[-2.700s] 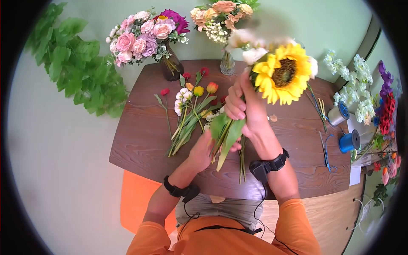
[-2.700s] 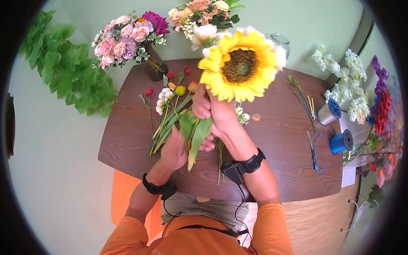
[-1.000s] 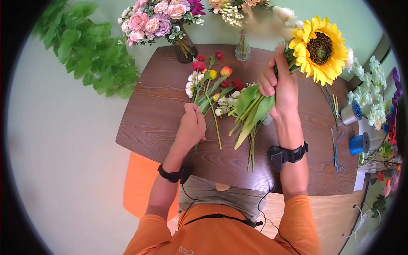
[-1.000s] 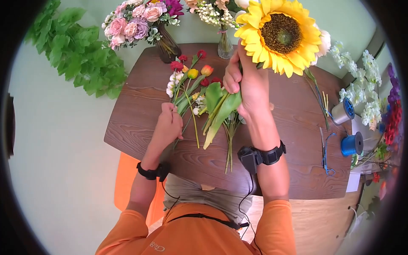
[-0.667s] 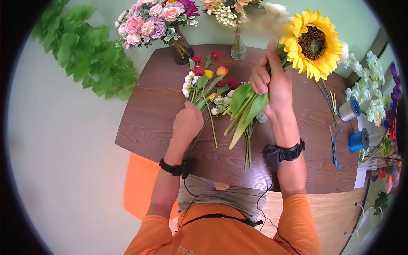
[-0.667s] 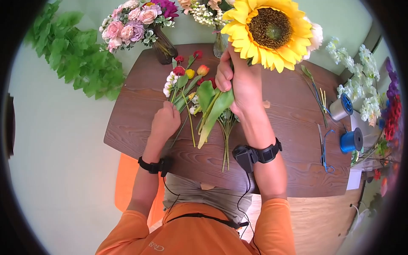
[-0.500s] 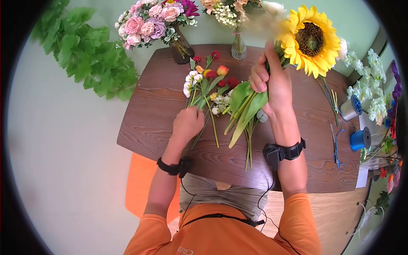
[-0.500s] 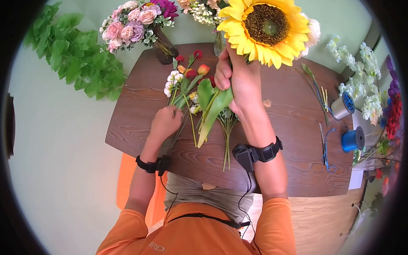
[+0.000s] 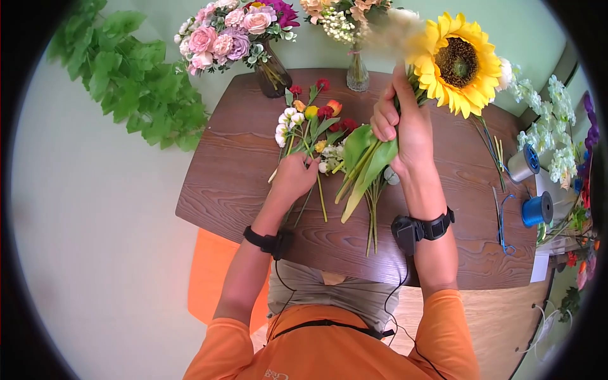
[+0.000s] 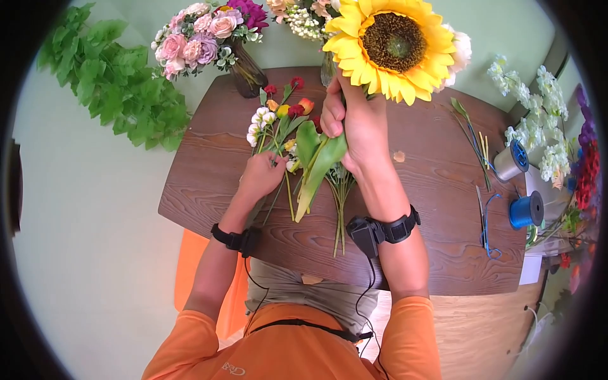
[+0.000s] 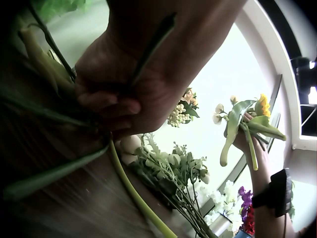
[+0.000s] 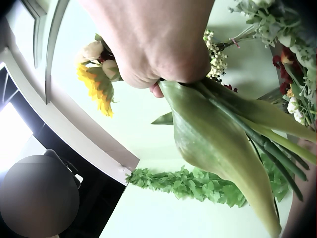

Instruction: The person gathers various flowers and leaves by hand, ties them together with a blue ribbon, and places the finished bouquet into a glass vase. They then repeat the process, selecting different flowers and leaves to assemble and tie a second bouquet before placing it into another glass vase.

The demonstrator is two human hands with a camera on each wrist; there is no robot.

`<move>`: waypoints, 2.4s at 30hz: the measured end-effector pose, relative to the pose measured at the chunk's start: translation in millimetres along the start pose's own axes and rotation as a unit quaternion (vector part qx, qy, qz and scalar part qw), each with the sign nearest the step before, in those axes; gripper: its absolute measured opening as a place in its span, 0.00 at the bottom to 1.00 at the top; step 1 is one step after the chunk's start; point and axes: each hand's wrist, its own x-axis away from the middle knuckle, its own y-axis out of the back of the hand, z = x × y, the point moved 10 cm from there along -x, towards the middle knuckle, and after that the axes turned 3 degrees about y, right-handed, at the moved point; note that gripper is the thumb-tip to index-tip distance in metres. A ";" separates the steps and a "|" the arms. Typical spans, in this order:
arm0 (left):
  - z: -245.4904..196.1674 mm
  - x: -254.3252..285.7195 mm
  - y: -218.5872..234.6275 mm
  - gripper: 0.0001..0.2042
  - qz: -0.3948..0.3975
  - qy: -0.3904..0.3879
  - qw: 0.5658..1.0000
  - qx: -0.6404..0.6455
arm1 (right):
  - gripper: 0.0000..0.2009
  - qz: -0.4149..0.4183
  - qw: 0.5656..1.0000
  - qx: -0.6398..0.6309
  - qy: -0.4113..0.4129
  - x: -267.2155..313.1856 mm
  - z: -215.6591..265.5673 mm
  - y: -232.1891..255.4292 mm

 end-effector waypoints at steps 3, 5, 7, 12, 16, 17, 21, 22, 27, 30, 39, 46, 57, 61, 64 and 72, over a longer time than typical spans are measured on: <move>1.5 -3.3 -6.1 0.15 0.020 -0.004 1.000 -0.014 | 0.12 -0.001 1.000 0.000 -0.004 -0.2 -0.7 0.9; 4.2 -3.6 -7.2 0.15 0.012 -0.011 1.000 -0.021 | 0.12 0.001 1.000 -0.003 -0.005 -0.4 -0.9 -1.6; 1.5 -4.1 -6.0 0.15 0.005 -0.023 0.999 -0.031 | 0.16 -0.025 1.000 0.013 0.005 -0.2 1.4 -1.1; -4.0 5.0 18.0 0.16 -0.075 -0.037 0.991 0.104 | 0.11 0.005 1.000 -0.010 -0.007 -0.7 -0.8 1.2; -17.5 15.0 34.8 0.15 -0.062 -0.054 0.979 0.186 | 0.10 -0.004 1.000 -0.003 -0.016 0.3 -2.4 -0.2; -25.8 20.4 41.4 0.13 -0.072 -0.097 0.974 0.189 | 0.10 -0.002 1.000 -0.002 -0.012 -0.1 -3.7 0.8; -41.1 32.9 42.4 0.10 0.008 -0.089 0.886 0.455 | 0.12 -0.018 0.999 0.026 -0.035 2.0 -16.0 0.1; -41.7 31.5 43.5 0.10 0.040 -0.087 0.878 0.469 | 0.12 -0.015 0.999 0.033 -0.039 3.5 -19.9 -0.8; -76.2 35.7 59.3 0.10 0.065 -0.059 0.839 0.537 | 0.08 -0.011 0.996 0.080 -0.033 10.2 -53.9 5.0; -97.1 28.2 55.2 0.09 0.030 -0.083 0.845 0.527 | 0.05 0.003 0.995 0.102 0.016 18.0 -66.1 12.2; -156.9 34.4 54.3 0.08 -0.083 -0.209 0.959 0.171 | 0.08 -0.010 0.997 0.082 0.010 11.6 -50.5 9.9; -182.7 41.7 65.5 0.07 -0.048 -0.247 0.961 0.116 | 0.14 -0.011 0.995 0.100 -0.014 10.3 -38.0 -11.1; -171.2 47.3 58.0 0.25 0.081 -0.202 0.952 0.215 | 0.11 -0.026 0.996 0.091 0.004 5.5 -26.9 9.3; -171.3 52.6 45.0 0.33 0.171 -0.233 0.939 0.185 | 0.15 0.095 0.983 0.072 0.141 0.7 -9.4 -23.6; -174.8 52.8 40.1 0.31 0.223 -0.235 0.923 0.209 | 0.16 0.122 0.991 0.016 0.052 5.3 -20.0 -26.8; -167.2 66.1 2.8 0.13 0.399 -0.066 0.809 0.426 | 0.14 0.213 0.968 -0.118 -0.061 16.1 -19.7 -37.6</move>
